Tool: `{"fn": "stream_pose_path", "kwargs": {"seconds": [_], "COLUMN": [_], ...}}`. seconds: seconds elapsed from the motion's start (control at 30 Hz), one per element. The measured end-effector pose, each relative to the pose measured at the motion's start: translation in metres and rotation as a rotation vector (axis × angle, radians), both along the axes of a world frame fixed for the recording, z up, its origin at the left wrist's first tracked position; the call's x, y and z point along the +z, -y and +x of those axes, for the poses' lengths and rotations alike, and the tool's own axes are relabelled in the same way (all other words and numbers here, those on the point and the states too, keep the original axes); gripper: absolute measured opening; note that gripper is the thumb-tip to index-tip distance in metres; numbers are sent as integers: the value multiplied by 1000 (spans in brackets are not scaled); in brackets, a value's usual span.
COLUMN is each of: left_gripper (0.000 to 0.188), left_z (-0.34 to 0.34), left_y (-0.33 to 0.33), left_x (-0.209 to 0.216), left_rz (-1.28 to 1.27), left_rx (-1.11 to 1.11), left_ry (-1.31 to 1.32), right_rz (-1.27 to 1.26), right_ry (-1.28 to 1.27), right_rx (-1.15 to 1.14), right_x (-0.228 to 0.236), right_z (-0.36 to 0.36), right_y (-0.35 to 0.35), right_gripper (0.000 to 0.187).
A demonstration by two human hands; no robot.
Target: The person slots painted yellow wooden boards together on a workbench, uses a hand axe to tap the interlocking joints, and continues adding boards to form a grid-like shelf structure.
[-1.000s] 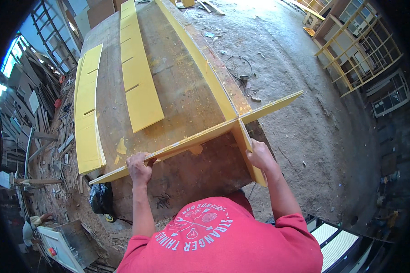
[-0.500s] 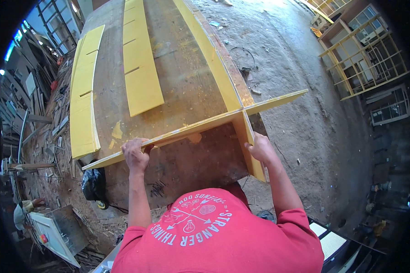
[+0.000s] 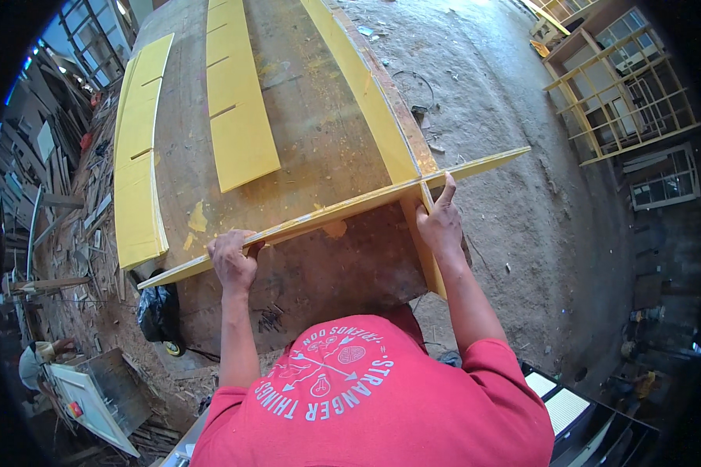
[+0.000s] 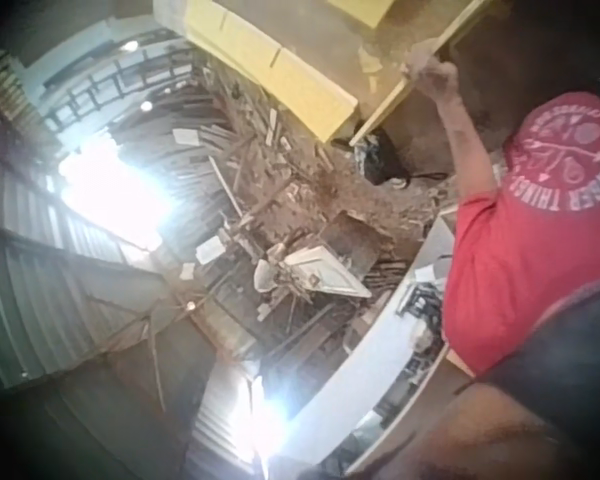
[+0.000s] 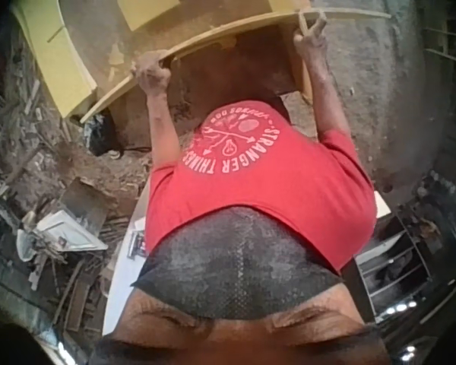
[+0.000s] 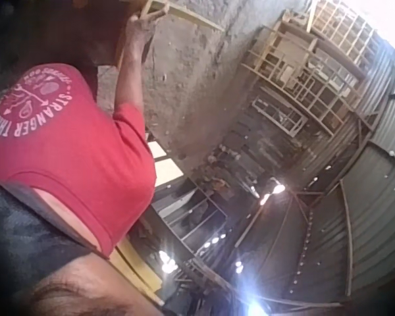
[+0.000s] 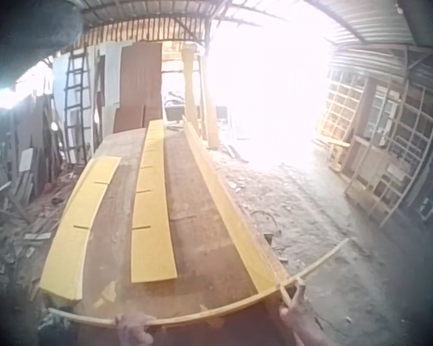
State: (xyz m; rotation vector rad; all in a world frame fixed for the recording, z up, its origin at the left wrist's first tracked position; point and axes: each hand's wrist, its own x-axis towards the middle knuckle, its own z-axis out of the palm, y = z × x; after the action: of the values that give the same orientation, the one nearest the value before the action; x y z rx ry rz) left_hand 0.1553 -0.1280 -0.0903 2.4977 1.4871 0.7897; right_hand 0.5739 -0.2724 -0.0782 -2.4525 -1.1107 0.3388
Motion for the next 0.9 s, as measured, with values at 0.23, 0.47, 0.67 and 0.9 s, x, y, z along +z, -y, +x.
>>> {"fn": "stream_pose_path", "kwargs": {"seconds": [0.23,0.47,0.67,0.9], "left_gripper": [19,23,49,49], "left_z": [-1,-8,-36,-138], "left_y": [-1,-1,1,-1], "left_x": [-4,-5,8,9], "left_rz": [-20,-12,-106,-32], "left_rx": [18,12,-95,100], "left_ry": [39,41,213,221], "right_rz": [29,3,4,122], "right_ry": [132,163,185,250], "right_rx": [159,164,168,271], "right_x": [-12,-10,-7,-11], "right_z": [5,0,-6,-4], "right_y": [-1,-2,-4,0], "right_gripper": [93,91,90,87]}}
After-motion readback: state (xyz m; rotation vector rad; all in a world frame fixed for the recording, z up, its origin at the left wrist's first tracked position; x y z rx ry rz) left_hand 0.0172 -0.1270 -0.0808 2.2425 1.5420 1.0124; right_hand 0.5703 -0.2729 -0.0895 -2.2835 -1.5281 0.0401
